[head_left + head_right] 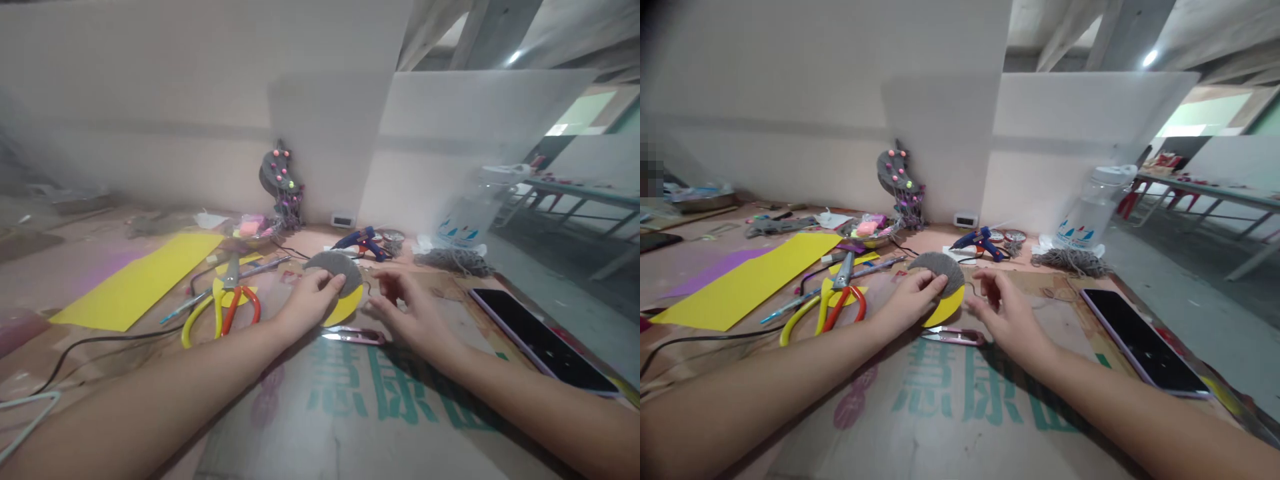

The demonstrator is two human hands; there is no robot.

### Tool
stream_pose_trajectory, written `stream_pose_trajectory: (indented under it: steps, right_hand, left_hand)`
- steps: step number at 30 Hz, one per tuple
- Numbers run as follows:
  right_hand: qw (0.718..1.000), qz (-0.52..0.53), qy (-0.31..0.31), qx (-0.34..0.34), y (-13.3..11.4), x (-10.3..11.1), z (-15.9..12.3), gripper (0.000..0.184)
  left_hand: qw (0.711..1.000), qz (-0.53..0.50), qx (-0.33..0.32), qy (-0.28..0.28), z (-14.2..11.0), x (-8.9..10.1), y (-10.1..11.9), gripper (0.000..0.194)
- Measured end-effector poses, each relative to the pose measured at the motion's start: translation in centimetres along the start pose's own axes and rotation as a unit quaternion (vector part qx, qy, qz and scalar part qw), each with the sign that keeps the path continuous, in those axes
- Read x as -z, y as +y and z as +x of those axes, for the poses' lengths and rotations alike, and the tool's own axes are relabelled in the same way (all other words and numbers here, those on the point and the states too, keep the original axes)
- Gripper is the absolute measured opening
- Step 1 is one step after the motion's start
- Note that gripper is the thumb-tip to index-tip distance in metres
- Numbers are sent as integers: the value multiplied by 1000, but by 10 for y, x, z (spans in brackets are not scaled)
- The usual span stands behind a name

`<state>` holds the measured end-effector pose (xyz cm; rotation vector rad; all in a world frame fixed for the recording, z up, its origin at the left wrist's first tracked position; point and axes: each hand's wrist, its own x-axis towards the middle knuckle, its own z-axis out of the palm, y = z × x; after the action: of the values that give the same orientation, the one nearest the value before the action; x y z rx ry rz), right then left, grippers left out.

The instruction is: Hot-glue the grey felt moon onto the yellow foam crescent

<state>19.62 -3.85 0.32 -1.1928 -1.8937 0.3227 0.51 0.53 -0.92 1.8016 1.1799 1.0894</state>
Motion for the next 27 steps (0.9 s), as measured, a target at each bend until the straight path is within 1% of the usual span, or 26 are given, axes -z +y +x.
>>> stream_pose_trajectory:
  steps: [2, 5, 8, 10, 12, 14, 17, 19, 24, 27]
  right_hand:
    - [999, 5, -14, -31, 3, 1, 6, 32]
    - [997, 15, -59, -56, 5, -1, 10, 29]
    - [992, 42, -100, -63, 6, -5, 9, 24]
    - [989, 70, -114, -62, 7, -6, 8, 24]
    - [985, 104, -113, -72, 9, -7, 7, 25]
    - [981, 133, -104, -100, 12, -8, 6, 27]
    - [972, 171, -85, -135, 17, -8, 5, 30]
    - [968, 191, -84, -140, 18, -9, 5, 32]
    - [970, 172, -98, -138, 14, -8, 5, 30]
    - [972, 164, -100, -135, 11, -7, 5, 29]
  left_hand:
    - [1000, -11, 0, -22, -1, -1, -1, 38]
    - [999, -9, -13, -34, -2, -3, -3, 37]
    - [998, -16, -39, -51, -4, -3, -4, 35]
    - [996, -24, -46, -70, -5, -3, -3, 36]
    - [995, -31, -51, -77, -5, -1, -3, 39]
    - [995, -47, -51, -72, -6, 0, -2, 41]
    - [995, -64, -27, -72, -6, 0, 0, 38]
    - [995, -60, -10, -79, -6, 0, 3, 34]
    - [996, -41, -3, -77, -6, -1, 4, 29]
    - [996, -38, -19, -81, -5, -2, 1, 29]
